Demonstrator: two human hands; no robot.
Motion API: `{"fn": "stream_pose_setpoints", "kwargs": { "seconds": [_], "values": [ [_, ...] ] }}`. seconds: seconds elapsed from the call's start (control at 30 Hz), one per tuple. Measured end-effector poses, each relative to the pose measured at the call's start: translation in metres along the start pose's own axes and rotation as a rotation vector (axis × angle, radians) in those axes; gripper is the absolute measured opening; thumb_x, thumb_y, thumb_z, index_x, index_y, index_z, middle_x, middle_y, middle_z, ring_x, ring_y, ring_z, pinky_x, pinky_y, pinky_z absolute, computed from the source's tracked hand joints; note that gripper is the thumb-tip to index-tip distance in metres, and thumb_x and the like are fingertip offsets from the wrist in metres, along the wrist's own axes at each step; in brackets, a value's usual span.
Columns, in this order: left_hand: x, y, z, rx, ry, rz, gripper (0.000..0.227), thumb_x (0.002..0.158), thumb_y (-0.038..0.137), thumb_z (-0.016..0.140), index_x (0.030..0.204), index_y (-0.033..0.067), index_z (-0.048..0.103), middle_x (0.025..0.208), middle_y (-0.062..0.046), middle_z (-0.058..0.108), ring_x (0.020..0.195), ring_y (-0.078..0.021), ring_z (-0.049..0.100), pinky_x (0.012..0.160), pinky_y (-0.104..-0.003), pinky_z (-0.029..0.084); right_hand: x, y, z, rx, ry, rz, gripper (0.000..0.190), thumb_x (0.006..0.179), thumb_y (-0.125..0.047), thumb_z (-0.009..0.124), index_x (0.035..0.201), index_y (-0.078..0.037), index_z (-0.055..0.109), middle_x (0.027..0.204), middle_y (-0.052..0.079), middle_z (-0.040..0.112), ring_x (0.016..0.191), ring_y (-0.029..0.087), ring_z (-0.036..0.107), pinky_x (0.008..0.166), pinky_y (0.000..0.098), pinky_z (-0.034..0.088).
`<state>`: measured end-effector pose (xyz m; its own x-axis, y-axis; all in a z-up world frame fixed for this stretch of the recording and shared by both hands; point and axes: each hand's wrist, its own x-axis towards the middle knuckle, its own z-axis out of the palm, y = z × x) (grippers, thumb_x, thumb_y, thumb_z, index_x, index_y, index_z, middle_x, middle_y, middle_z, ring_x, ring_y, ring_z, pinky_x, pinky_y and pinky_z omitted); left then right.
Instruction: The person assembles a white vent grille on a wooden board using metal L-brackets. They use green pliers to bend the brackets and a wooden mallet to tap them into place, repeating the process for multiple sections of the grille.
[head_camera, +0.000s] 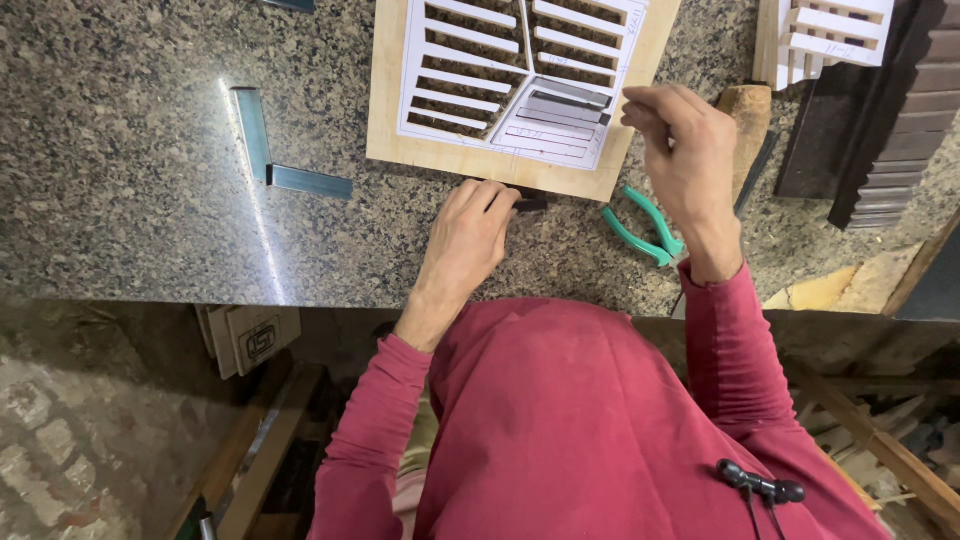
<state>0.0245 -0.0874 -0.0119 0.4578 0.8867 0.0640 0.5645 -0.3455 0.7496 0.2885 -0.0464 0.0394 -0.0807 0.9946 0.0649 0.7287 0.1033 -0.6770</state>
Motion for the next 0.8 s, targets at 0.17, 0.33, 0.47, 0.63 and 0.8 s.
{"fn": "stream_pose_setpoints", "kwargs": {
  "seconds": [0.17,0.33,0.47,0.63,0.8],
  "values": [
    [-0.001,0.0,0.0,0.01,-0.001,0.004,0.025,0.091,0.002,0.069,0.116,0.0009,0.069,0.11,-0.01,0.065,0.105,-0.0283,0.061,0.094,-0.043,0.051,-0.018,0.0,-0.005,-0.049,0.05,0.019,0.014,0.107,0.006,0.07,0.12,0.002,0.072,0.106,0.014,0.074,0.094,0.021,0.077,0.078,0.0297,0.059],
    [-0.002,0.0,-0.002,0.02,-0.018,-0.013,0.027,0.091,0.001,0.069,0.117,0.0017,0.068,0.112,-0.01,0.065,0.106,-0.028,0.06,0.094,-0.043,0.05,-0.035,-0.005,-0.005,-0.083,0.037,-0.019,0.017,0.106,0.005,0.071,0.122,-0.001,0.073,0.108,0.012,0.074,0.094,0.02,0.075,0.081,0.0292,0.06],
    [-0.002,0.004,0.001,0.048,0.009,-0.05,0.027,0.09,0.005,0.072,0.117,0.0036,0.068,0.11,-0.01,0.065,0.107,-0.0296,0.058,0.095,-0.044,0.048,-0.049,-0.011,-0.001,-0.085,0.034,0.001,0.02,0.101,0.006,0.071,0.12,-0.001,0.073,0.108,0.012,0.075,0.097,0.022,0.075,0.081,0.0311,0.058],
    [-0.004,0.008,0.005,0.079,0.007,-0.092,0.03,0.089,0.007,0.075,0.117,0.0051,0.067,0.112,-0.009,0.064,0.109,-0.0297,0.057,0.099,-0.045,0.046,-0.056,-0.019,0.006,-0.054,0.014,0.038,0.021,0.1,0.004,0.071,0.12,-0.002,0.073,0.108,0.012,0.073,0.097,0.024,0.074,0.082,0.0332,0.058],
    [-0.004,0.007,0.007,0.074,-0.031,-0.122,0.032,0.085,0.01,0.076,0.115,0.0062,0.067,0.111,-0.009,0.062,0.111,-0.0307,0.056,0.099,-0.046,0.045,-0.06,-0.02,0.004,-0.063,-0.005,0.04,0.018,0.101,0.002,0.072,0.119,-0.002,0.073,0.106,0.012,0.073,0.093,0.025,0.073,0.078,0.0337,0.056]
  ]
}}
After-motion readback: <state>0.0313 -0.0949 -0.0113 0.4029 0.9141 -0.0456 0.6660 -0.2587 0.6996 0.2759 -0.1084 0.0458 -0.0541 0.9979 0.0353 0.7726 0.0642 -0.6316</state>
